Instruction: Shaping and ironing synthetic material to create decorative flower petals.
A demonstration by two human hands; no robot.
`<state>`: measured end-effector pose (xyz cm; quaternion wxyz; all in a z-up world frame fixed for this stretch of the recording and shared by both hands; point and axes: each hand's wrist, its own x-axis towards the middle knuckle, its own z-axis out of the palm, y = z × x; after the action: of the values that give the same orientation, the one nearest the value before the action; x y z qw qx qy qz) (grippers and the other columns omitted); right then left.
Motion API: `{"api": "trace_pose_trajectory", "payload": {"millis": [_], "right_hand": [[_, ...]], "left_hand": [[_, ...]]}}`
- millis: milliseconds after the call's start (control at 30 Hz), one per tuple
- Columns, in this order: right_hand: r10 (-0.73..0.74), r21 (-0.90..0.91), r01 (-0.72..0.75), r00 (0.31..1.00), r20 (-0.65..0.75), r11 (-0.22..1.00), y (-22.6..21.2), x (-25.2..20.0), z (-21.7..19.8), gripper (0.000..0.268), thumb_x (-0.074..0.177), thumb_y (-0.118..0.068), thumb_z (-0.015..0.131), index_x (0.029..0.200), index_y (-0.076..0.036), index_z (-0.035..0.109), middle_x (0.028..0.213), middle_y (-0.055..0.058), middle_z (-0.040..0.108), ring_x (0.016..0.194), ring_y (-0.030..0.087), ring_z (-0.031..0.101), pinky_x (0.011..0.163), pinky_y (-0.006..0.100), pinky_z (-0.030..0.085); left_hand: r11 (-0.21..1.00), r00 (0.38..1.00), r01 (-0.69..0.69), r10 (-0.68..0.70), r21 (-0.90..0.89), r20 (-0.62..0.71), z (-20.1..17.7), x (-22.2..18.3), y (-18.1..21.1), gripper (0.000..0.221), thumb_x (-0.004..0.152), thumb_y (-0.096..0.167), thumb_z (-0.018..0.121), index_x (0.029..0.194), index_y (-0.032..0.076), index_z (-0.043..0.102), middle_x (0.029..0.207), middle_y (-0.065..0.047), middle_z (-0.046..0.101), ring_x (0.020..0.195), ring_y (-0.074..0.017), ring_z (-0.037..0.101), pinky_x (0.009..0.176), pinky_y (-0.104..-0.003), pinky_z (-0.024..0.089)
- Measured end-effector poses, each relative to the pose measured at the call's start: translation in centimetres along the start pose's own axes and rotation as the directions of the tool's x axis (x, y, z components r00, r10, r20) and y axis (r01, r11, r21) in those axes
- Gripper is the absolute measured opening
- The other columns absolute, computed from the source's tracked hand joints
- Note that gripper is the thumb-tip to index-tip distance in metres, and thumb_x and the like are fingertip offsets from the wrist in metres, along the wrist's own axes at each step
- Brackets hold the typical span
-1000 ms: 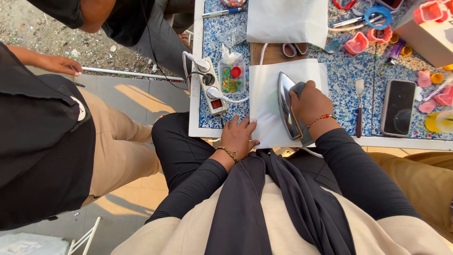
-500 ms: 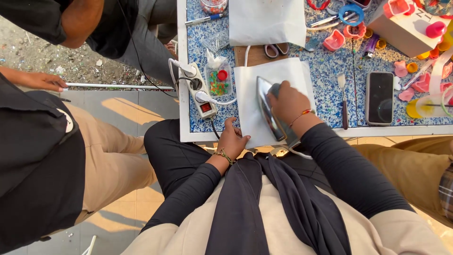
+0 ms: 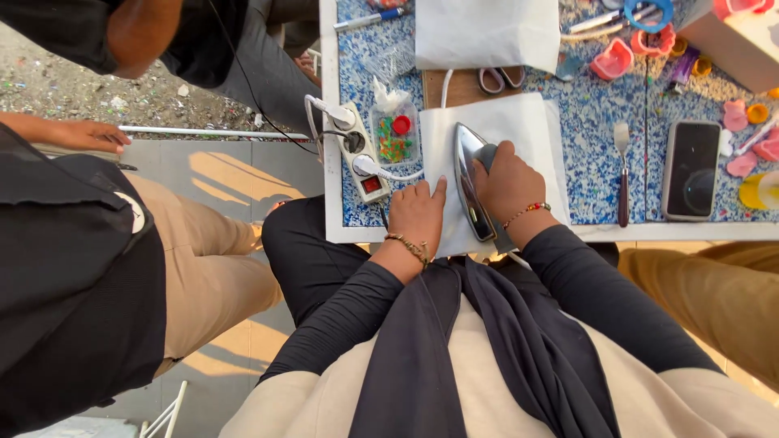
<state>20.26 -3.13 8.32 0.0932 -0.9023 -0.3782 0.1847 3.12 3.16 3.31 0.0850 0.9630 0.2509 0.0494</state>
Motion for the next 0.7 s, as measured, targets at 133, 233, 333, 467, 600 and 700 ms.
{"api": "trace_pose_trajectory", "payload": {"millis": [133,233,333,467,600,700], "right_hand": [[-0.020,-0.004,0.020,0.998,-0.063,1.000,0.8,-1.2,1.1,0.045,0.100,-0.042,0.059,0.110,0.002,0.051,0.089,0.026,0.073,0.078,0.045,0.071,0.070,0.053,0.056],[-0.022,0.023,0.025,0.996,-0.086,0.999,0.0,0.5,-0.1,0.051,0.099,-0.049,0.057,0.113,0.000,0.051,0.092,0.027,0.073,0.085,0.045,0.071,0.077,0.054,0.055],[0.064,0.024,-0.065,0.997,0.052,0.998,-0.3,0.5,-0.2,0.050,0.098,-0.050,0.055,0.110,-0.001,0.053,0.095,0.025,0.074,0.086,0.043,0.074,0.078,0.051,0.058],[0.046,0.033,-0.047,0.998,0.041,0.998,0.2,0.1,0.3,0.047,0.098,-0.047,0.057,0.111,-0.001,0.053,0.095,0.025,0.075,0.086,0.043,0.074,0.078,0.051,0.058],[-0.010,0.044,0.012,0.999,-0.031,0.999,0.6,0.3,0.7,0.045,0.097,-0.044,0.059,0.110,-0.001,0.053,0.095,0.025,0.075,0.086,0.042,0.073,0.078,0.051,0.057],[-0.003,0.040,0.002,1.000,0.014,0.999,1.0,0.7,1.2,0.046,0.096,-0.044,0.060,0.110,-0.001,0.053,0.095,0.025,0.074,0.087,0.042,0.074,0.079,0.050,0.058]], "left_hand": [[0.998,1.000,-0.012,0.011,0.054,0.021,-3.9,-0.8,1.6,0.060,0.091,0.011,0.056,0.151,0.015,0.050,0.097,-0.007,0.060,0.094,-0.0277,0.058,0.084,-0.042,0.045],[0.997,0.997,-0.077,0.077,-0.009,0.014,-5.5,0.1,1.3,0.066,0.088,0.013,0.057,0.152,0.010,0.048,0.099,-0.009,0.061,0.097,-0.0294,0.059,0.083,-0.044,0.043],[0.985,0.989,-0.058,0.035,0.162,0.142,-4.1,-0.4,1.2,0.068,0.086,0.011,0.057,0.153,0.011,0.045,0.098,-0.012,0.062,0.093,-0.0304,0.059,0.084,-0.044,0.043],[0.999,0.997,-0.048,0.049,-0.012,0.068,-6.1,-1.5,2.8,0.062,0.091,0.010,0.055,0.153,0.011,0.049,0.100,-0.012,0.063,0.097,-0.0305,0.060,0.087,-0.044,0.043],[0.994,0.994,-0.103,0.102,0.033,0.034,-4.1,-1.6,2.4,0.049,0.095,0.015,0.055,0.143,0.011,0.056,0.101,-0.010,0.065,0.102,-0.0304,0.062,0.090,-0.043,0.044],[0.998,0.971,-0.038,0.024,0.054,0.237,-2.3,-1.7,1.8,0.048,0.096,0.015,0.054,0.144,0.011,0.055,0.099,-0.011,0.066,0.101,-0.0321,0.061,0.089,-0.046,0.043]]}}
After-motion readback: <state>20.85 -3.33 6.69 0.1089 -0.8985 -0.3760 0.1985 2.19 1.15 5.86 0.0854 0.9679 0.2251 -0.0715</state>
